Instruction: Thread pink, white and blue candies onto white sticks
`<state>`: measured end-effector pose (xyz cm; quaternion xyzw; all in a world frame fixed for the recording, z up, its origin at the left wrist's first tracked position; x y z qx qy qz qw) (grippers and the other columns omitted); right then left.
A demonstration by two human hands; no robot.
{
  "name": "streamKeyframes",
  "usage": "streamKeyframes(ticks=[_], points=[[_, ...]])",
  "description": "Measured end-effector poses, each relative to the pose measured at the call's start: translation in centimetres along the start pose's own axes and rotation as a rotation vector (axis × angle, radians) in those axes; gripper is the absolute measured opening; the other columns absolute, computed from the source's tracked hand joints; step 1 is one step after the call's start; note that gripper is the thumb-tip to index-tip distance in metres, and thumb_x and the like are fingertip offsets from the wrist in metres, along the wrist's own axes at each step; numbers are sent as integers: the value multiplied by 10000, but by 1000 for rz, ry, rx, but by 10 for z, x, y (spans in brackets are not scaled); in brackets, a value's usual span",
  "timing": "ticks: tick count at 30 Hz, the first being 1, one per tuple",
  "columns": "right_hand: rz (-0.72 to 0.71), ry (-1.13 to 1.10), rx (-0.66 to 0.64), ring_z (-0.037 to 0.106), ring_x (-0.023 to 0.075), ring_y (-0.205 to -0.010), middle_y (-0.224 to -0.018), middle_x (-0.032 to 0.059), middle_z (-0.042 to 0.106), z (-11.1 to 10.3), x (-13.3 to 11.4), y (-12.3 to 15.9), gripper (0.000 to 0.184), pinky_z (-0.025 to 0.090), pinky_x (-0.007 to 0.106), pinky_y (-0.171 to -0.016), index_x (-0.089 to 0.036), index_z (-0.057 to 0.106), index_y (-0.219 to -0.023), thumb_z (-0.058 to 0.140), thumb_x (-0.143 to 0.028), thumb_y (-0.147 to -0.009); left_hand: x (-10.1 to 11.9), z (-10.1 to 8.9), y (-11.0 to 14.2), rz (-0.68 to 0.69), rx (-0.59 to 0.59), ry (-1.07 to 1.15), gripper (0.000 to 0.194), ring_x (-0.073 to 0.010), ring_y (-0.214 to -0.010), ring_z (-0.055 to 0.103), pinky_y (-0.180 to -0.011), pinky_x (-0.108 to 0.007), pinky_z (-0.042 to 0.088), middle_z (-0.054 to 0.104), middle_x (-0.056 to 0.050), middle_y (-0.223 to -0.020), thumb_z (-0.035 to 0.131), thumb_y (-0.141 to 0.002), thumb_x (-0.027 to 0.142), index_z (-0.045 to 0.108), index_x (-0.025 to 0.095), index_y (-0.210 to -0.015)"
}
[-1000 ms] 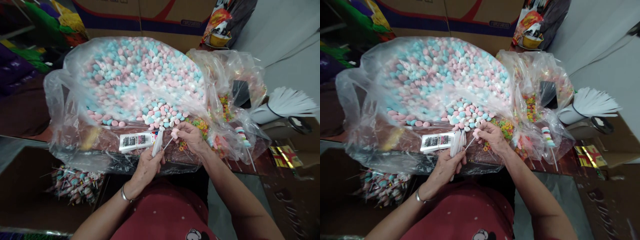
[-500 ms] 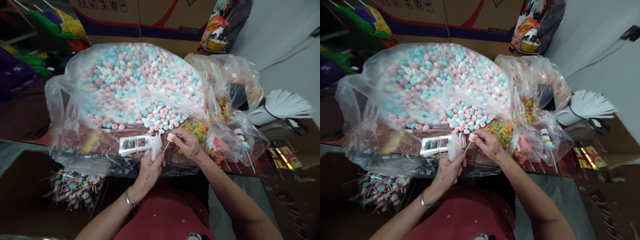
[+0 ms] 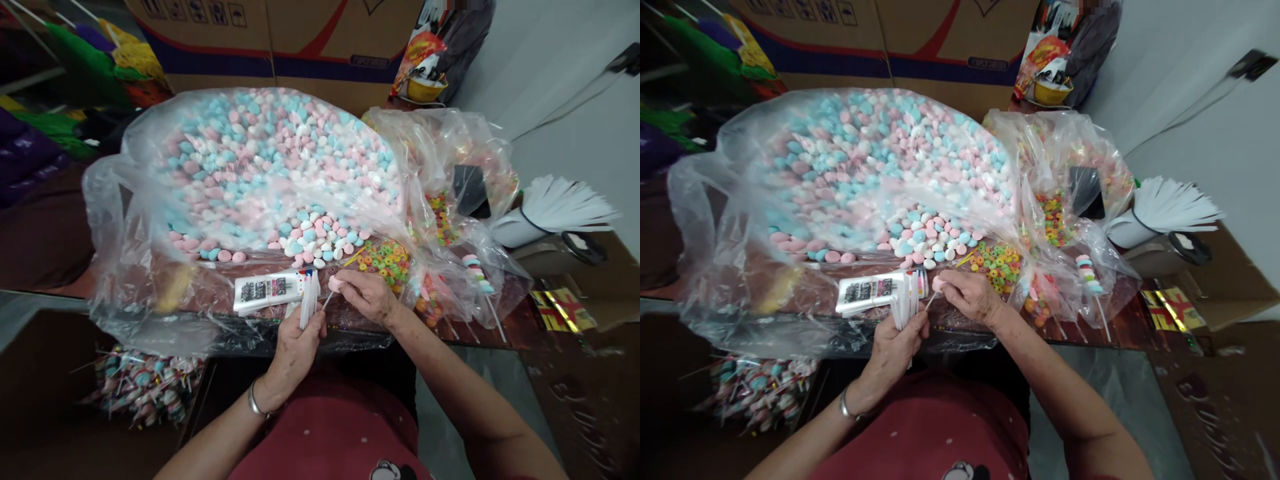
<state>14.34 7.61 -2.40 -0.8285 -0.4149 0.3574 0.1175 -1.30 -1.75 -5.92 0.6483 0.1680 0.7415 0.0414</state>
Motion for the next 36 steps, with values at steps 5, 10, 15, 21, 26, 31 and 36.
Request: streamKeyframes(ticks=[5,10,15,21,26,31,36], points=[[-31,47,-29,679,143,-778,-896,72,728,10,-12,7,247,537,246,-719,-178,630,-1087,422,-226,-963,-3,0,0,-6,25,-12,266,-104,-406,380,-369,-209,237,472,23,-450,663,-772,374,582,198,-591],[-80,107,-66,597,140,-655,-715,36,648,16,-26,8,255,491,253,-661,-175,651,-1036,427,-283,-978,1,2,-2,-6,34,-34,326,-85,-390,340,-370,-215,226,453,39,-453,669,-784,429,563,192,-587],[140,403,-32,606,194,-842,-888,89,680,-19,5,-5,285,477,319,-796,-154,670,-1038,410,-257,-986,12,5,-4,-45,16,-34,378,-65,-347,312,-345,-204,202,405,52,-407,634,-797,445,539,181,-544],[288,762,-323,553,247,-882,-876,115,636,-32,39,-13,188,419,350,-792,-149,676,-833,504,-138,-909,9,4,-3,-54,48,14,355,-52,-331,340,-331,-176,222,459,52,-437,631,-801,438,534,170,-588],[297,795,-343,555,228,-834,-884,117,646,-27,33,-18,163,384,321,-716,-135,668,-863,511,-92,-874,5,2,-4,-49,53,60,342,-43,-321,344,-320,-171,221,488,44,-465,621,-811,409,535,163,-590],[180,570,-160,565,177,-770,-834,65,650,-10,22,-25,148,403,273,-705,-147,647,-892,510,-107,-854,2,0,-5,-34,55,93,307,-38,-334,357,-330,-166,242,511,43,-504,604,-830,367,544,157,-615],[45,525,-227,567,184,-819,-831,60,648,16,12,-30,166,416,274,-729,-162,640,-839,494,-116,-905,1,0,-5,-43,48,93,311,-35,-331,354,-327,-164,234,493,45,-492,600,-829,356,541,151,-603]])
Point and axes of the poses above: each hand's wrist, its own y-axis away from the middle knuckle, its own z-axis out of the palm, x = y × z, the point moved 2 cm from there along -y, towards the middle knuckle
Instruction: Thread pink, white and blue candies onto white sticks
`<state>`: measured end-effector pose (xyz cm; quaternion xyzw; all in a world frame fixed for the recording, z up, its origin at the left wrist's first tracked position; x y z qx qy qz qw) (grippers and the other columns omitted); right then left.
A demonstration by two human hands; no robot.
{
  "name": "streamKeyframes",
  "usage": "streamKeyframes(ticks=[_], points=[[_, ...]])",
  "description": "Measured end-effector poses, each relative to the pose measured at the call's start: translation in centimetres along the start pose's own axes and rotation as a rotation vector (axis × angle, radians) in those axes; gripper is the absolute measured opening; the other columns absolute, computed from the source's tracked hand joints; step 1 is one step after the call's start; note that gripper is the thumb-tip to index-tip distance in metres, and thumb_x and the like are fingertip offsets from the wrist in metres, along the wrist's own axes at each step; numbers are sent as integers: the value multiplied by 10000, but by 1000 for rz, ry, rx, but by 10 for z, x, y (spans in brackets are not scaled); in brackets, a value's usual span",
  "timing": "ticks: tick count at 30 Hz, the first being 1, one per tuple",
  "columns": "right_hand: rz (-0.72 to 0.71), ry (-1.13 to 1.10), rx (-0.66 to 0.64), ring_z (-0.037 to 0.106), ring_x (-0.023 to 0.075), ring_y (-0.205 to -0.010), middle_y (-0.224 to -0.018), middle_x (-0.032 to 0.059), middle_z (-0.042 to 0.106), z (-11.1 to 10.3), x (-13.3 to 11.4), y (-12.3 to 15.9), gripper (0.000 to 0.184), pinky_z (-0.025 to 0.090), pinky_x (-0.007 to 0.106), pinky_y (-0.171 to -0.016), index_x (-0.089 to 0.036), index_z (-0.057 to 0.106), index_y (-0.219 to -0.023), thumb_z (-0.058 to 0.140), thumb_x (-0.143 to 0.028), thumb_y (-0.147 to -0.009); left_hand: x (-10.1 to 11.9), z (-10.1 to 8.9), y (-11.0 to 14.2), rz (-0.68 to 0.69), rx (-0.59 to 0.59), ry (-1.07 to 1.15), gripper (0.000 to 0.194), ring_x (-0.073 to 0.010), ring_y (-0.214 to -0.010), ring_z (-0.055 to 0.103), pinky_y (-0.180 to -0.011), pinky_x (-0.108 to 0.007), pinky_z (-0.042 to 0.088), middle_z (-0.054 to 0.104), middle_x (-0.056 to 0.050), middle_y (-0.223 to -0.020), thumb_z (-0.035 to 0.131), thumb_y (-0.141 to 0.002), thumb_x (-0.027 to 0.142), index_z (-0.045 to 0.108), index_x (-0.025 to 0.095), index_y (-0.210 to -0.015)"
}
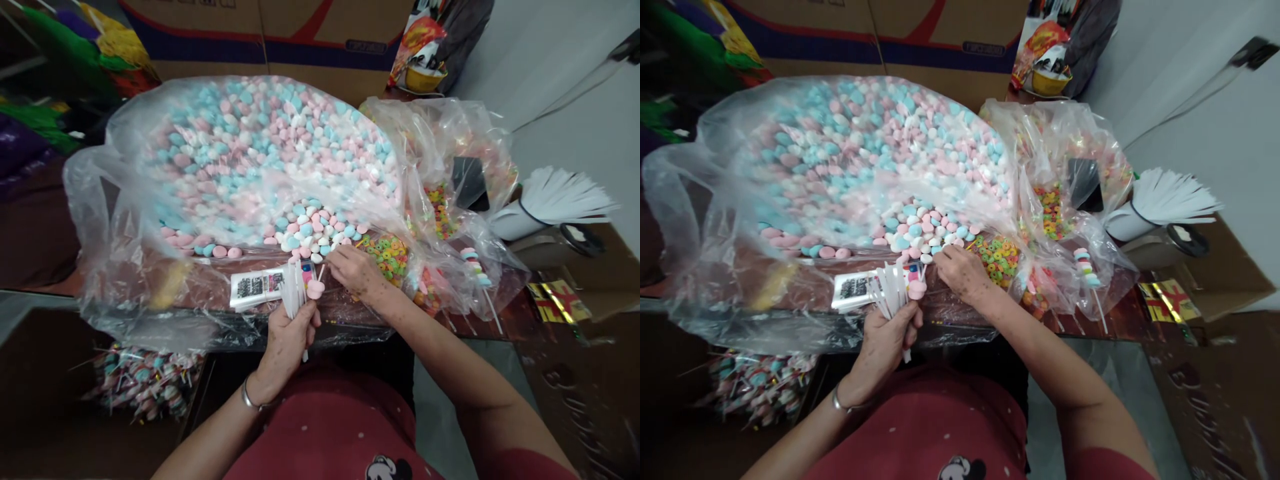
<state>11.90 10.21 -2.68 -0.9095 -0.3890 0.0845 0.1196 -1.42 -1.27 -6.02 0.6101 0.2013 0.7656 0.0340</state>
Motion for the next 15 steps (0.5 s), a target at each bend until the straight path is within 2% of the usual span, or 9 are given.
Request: streamKeyframes(ticks=[5,8,10,12,15], points=[[-16,98,-164,556,220,-859,-874,89,650,-2,-12,-1,153,420,306,-714,-153,646,-908,498,-123,-928,-2,-1,-3,29,6,5,282,-34,-326,369,-322,-163,249,528,37,-520,597,-826,344,544,154,-625],[11,91,-189,556,234,-906,-918,105,655,-3,-17,-2,153,432,315,-734,-147,641,-954,496,-111,-922,-4,-2,-4,29,-8,-21,290,-36,-319,367,-316,-162,238,519,39,-500,591,-828,353,543,156,-621],[69,29,-178,566,234,-904,-906,111,660,-2,-16,-2,150,440,318,-740,-144,643,-916,503,-92,-903,-3,-2,-3,16,-23,-44,302,-43,-322,370,-320,-162,236,494,44,-468,587,-828,367,543,158,-615],[190,-127,-106,580,220,-861,-861,97,666,-1,-10,-2,129,446,317,-737,-150,637,-839,531,-79,-862,0,-2,-1,-1,-34,-67,313,-50,-322,365,-324,-165,233,461,51,-429,582,-821,383,538,161,-604],[444,-648,88,590,157,-715,-765,25,663,-2,6,2,33,460,275,-658,-173,616,-819,590,-152,-815,9,1,1,-2,-61,-130,315,-55,-319,349,-334,-168,230,413,63,-378,567,-806,388,531,167,-585]])
Point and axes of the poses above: each hand's wrist, its own y-axis away from the middle knuckle, its own z-axis out of the palm, x = y × z, the point moved 2 cm from there along -y, towards the middle knuckle
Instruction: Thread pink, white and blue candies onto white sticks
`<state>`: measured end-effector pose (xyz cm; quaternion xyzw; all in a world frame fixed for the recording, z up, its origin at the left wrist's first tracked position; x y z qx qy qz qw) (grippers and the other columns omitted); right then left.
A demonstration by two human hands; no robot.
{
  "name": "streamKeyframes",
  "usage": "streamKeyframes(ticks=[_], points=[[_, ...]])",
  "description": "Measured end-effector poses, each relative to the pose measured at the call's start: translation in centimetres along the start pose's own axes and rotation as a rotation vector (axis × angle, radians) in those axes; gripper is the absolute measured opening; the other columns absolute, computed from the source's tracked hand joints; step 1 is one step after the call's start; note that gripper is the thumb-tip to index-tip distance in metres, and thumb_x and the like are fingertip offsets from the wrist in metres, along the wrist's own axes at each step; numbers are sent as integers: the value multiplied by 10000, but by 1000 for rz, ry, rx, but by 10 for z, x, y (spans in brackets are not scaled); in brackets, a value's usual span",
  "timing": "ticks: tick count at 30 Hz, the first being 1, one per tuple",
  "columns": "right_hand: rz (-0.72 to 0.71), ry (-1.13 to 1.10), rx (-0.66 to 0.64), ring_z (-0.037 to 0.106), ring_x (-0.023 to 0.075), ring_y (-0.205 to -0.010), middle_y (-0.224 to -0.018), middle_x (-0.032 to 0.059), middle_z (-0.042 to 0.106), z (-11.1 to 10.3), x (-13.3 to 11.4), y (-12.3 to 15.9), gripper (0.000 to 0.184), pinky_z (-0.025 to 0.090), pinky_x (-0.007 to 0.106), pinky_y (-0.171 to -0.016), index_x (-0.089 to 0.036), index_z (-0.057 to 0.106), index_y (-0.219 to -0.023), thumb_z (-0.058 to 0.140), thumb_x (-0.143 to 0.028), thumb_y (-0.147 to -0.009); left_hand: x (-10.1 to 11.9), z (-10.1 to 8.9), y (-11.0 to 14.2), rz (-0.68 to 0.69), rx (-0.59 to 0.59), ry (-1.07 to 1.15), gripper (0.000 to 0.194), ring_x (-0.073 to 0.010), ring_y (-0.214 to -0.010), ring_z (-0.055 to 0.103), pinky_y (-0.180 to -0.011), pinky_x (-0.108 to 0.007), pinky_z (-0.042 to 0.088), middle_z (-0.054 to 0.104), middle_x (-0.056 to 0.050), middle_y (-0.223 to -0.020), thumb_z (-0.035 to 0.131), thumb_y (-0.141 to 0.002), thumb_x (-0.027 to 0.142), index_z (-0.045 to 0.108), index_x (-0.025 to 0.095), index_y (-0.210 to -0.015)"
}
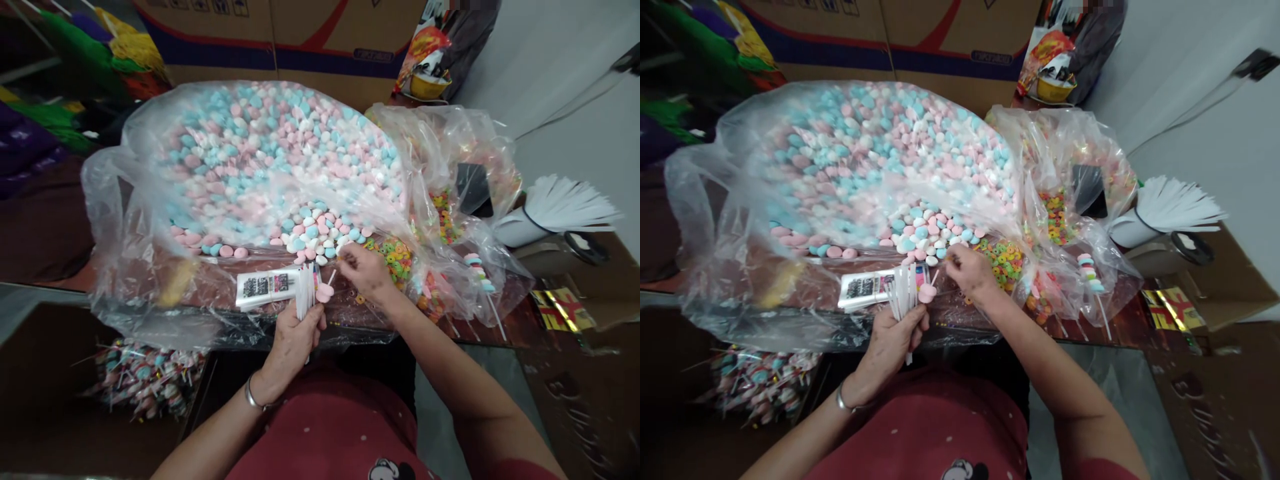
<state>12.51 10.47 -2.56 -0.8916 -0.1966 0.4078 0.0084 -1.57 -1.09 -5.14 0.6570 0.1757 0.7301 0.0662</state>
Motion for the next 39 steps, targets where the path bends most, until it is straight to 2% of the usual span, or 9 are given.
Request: streamKeyframes(ticks=[3,5,14,20,25,29,31,34,39], points=[[224,-592,5,589,116,-594,-702,-12,665,-7,10,3,155,443,223,-520,-182,613,-836,678,-300,-761,6,2,0,20,-18,-45,299,-56,-325,343,-341,-171,234,409,68,-383,561,-795,384,519,173,-586],[320,-791,-19,608,114,-582,-707,0,686,-9,11,7,234,449,212,-489,-174,624,-807,747,-338,-695,6,3,0,37,-24,-55,280,-55,-332,344,-342,-173,233,423,69,-406,565,-797,375,521,176,-606],[274,-897,-60,617,99,-576,-699,-15,688,-2,7,18,233,521,232,-556,-178,712,-830,797,-334,-680,1,4,-3,34,-27,-90,254,-59,-334,372,-337,-178,257,492,60,-481,555,-828,374,536,180,-666],[-62,-474,-20,673,125,-777,-868,5,733,-3,1,29,126,542,248,-747,-220,747,-917,676,-255,-820,1,3,-2,77,-30,-118,286,-61,-344,371,-345,-177,259,466,60,-463,559,-837,381,532,177,-639],[-350,-211,-74,672,137,-844,-916,45,722,2,-9,44,231,533,241,-780,-199,737,-1010,526,-244,-926,-3,2,-2,64,-21,-44,331,-62,-351,374,-341,-178,258,476,52,-478,604,-813,444,524,174,-639],[-267,-209,-209,673,151,-833,-938,32,726,-8,-7,34,317,531,270,-780,-212,645,-1208,486,-292,-946,0,3,2,58,14,-49,363,-65,-349,363,-353,-182,266,442,58,-436,602,-820,465,523,174,-618],[-124,-110,-145,667,161,-777,-903,31,726,-19,-2,18,369,526,284,-740,-200,568,-1298,451,-273,-955,3,4,3,35,27,-71,384,-65,-348,359,-365,-183,272,425,60,-406,591,-835,472,529,172,-604],[-32,342,-32,643,214,-860,-973,91,706,-28,5,-12,290,491,324,-774,-169,647,-1140,454,-173,-924,5,4,4,-8,39,-80,411,-67,-343,359,-366,-180,263,419,57,-377,586,-834,497,544,167,-592],[-106,793,-143,584,249,-924,-1068,151,636,-19,11,-33,221,436,308,-685,-160,663,-1015,465,-149,-917,3,4,2,-32,41,-53,428,-65,-322,346,-349,-177,229,417,55,-358,581,-817,515,545,164,-574]])
Point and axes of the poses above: each hand's wrist, its own y-axis away from the middle knuckle, its own z-axis out of the palm, x = y × z, the point moved 2 cm from there along -y, towards the middle knuckle
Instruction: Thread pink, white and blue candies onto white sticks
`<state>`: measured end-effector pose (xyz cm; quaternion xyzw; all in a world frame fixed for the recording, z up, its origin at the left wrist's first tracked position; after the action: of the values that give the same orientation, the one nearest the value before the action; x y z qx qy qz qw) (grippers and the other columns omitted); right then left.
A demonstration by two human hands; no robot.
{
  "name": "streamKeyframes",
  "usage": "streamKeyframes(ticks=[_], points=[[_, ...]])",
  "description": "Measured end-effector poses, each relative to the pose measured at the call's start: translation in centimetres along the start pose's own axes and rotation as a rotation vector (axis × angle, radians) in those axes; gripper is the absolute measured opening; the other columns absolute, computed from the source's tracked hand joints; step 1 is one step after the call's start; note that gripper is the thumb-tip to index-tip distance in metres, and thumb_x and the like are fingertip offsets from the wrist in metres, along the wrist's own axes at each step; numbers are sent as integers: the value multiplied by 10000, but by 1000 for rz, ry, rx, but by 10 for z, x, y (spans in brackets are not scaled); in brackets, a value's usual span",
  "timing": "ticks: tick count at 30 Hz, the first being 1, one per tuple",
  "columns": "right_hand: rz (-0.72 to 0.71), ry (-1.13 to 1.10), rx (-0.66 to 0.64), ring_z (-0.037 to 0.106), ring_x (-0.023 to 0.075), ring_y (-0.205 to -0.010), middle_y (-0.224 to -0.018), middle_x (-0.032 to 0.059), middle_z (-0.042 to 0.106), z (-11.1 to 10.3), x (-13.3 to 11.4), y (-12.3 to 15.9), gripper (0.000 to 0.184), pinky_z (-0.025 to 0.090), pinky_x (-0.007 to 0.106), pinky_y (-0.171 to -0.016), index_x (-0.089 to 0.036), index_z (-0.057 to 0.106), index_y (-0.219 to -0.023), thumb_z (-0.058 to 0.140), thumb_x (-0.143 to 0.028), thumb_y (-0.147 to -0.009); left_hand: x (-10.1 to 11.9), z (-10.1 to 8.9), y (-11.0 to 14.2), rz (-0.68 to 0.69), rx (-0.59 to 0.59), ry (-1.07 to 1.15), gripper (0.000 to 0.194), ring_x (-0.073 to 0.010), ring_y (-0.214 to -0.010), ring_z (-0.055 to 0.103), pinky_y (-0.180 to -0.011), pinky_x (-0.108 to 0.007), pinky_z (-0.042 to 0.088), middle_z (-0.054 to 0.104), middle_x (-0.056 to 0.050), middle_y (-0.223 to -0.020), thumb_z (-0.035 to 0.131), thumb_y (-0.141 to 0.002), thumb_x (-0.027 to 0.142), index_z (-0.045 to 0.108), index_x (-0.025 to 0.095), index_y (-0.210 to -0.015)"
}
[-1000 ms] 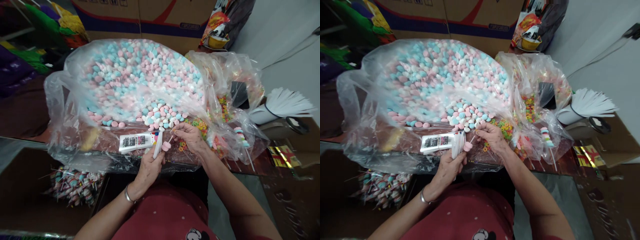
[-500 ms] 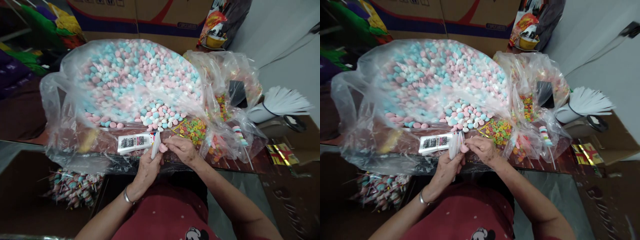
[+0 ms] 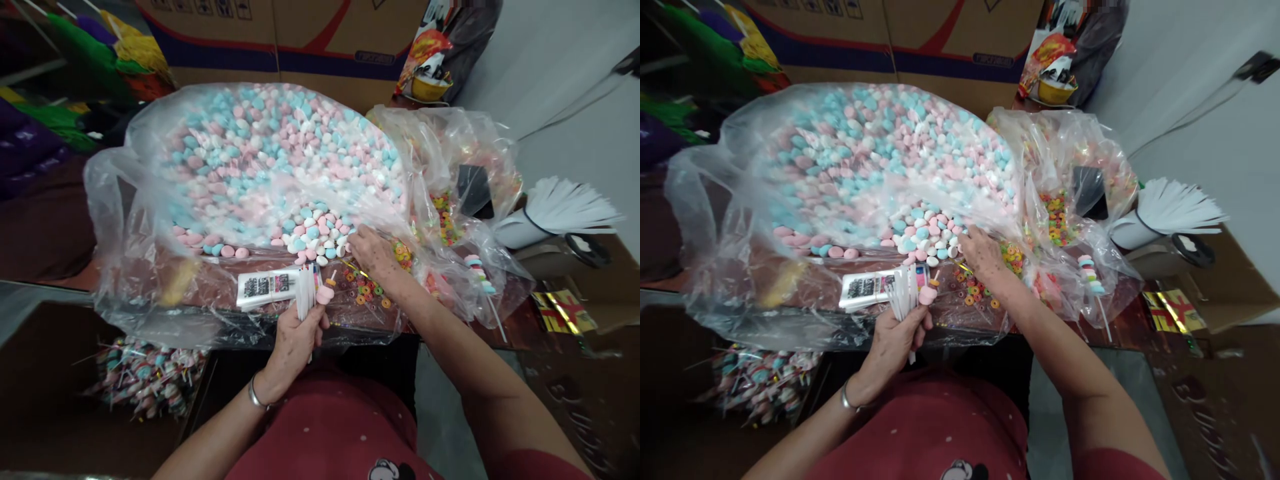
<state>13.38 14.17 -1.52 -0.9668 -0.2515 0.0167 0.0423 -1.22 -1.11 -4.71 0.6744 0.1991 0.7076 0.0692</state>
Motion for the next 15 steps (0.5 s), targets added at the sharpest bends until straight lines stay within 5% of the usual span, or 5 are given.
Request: streamKeyframes(ticks=[8,15], points=[[-339,-232,148,513,216,-879,-881,81,600,7,8,4,151,427,333,-818,-173,589,-850,449,-168,-905,-1,0,0,9,-29,16,402,-65,-335,383,-373,-170,266,438,52,-368,576,-829,480,557,157,-589],[-293,-198,27,536,195,-884,-1011,86,598,9,-3,-6,289,430,288,-743,-161,575,-1116,437,-106,-868,1,0,0,-14,-8,0,428,-66,-322,366,-356,-172,240,430,49,-353,585,-823,507,566,155,-581]])
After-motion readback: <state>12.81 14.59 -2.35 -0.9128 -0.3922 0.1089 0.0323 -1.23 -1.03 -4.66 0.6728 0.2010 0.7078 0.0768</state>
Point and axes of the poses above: each hand's wrist, its own y-axis away from the middle knuckle, its own z-axis out of the palm, x = y × z, the point moved 2 cm from there along -y, towards the middle knuckle
